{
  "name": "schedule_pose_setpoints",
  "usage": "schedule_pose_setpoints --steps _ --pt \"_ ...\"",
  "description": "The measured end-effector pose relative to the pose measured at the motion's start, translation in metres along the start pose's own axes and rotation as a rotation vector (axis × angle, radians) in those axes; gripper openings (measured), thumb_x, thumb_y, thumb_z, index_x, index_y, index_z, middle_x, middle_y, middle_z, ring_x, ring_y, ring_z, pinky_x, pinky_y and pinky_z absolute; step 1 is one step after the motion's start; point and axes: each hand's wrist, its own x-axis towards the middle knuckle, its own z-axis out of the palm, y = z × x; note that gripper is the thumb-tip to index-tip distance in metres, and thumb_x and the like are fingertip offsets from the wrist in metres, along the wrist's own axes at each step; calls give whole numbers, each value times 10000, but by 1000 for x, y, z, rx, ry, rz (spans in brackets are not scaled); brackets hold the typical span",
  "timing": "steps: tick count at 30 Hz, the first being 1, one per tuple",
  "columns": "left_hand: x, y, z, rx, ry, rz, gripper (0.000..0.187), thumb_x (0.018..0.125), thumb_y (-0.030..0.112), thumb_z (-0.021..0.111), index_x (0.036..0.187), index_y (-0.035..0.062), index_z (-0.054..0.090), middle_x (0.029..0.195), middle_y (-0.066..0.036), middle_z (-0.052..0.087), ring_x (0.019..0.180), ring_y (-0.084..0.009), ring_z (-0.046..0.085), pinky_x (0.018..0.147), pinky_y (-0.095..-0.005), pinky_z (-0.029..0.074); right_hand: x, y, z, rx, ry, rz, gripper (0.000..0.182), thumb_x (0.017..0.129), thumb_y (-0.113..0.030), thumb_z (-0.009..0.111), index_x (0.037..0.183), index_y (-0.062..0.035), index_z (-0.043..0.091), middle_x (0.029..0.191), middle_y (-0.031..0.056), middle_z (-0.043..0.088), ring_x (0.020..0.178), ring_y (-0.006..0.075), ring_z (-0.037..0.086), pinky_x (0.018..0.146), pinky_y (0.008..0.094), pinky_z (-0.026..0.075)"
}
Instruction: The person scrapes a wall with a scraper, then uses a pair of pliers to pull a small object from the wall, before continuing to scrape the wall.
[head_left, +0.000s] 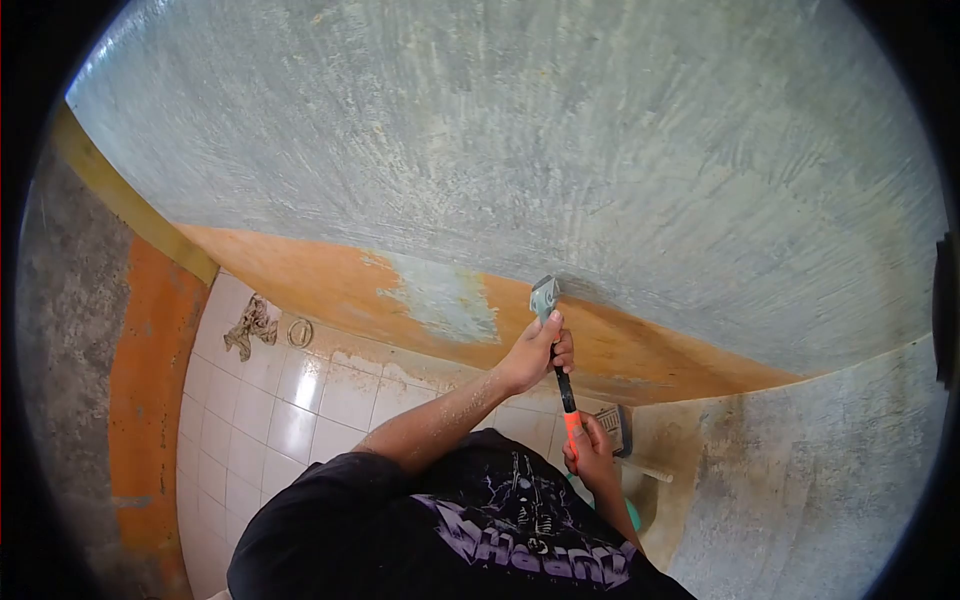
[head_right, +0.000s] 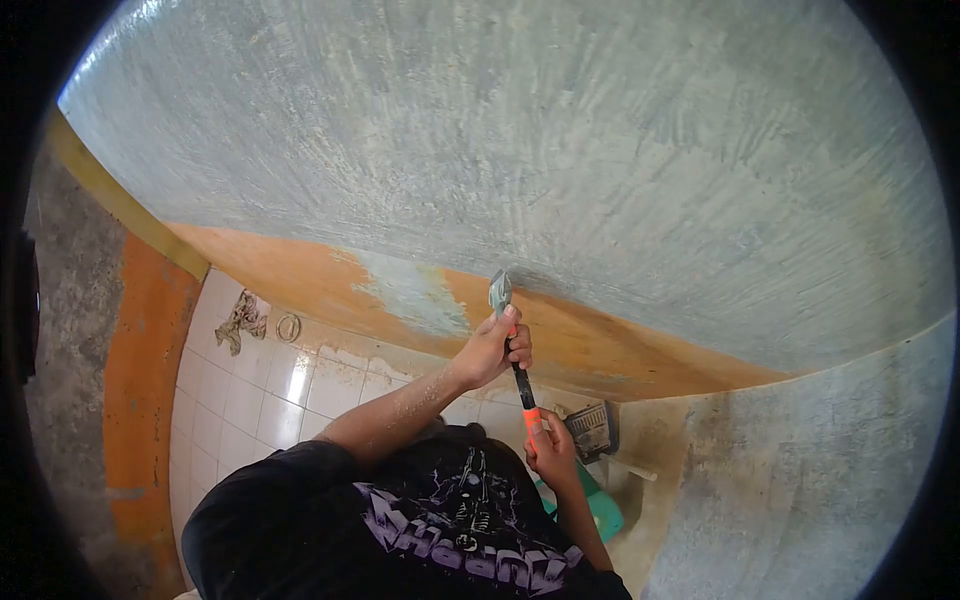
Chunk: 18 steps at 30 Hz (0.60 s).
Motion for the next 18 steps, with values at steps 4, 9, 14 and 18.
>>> schedule_pose_setpoints --steps 4,9,14,18 --pt "7 -7 1 15 -6 14 314 1056 466 358 935 176 351 711 5 328 629 -123 358 653 -334 395 8 13 -9 -23 31 -70 326 1025 -256 515 1267 -40 494 587 -28 448 441 44 382 403 215 312" --pt "13 -14 7 1 -29 -5 326 1055 477 346 938 174 354 715 4 329 639 -128 361 665 -339 404 0 7 -17 -15 70 -71 315 1021 -244 524 1257 -35 509 592 -36 446 459 38 389 414 207 315" --pt "20 -18 14 -22 -60 -19 323 1054 473 355 937 172 358 729 -3 342 660 -144 380 690 -352 420 1 5 -26 23 136 -66 308 1015 -245 539 1233 -27 550 616 -49 451 486 29 396 436 194 324" --pt "21 -18 11 -12 -69 -52 307 1055 456 372 940 171 369 745 -13 358 684 -159 403 728 -375 437 4 12 -30 -66 193 -98 303 1013 -234 537 1220 -17 580 639 -48 457 499 31 397 448 200 319"
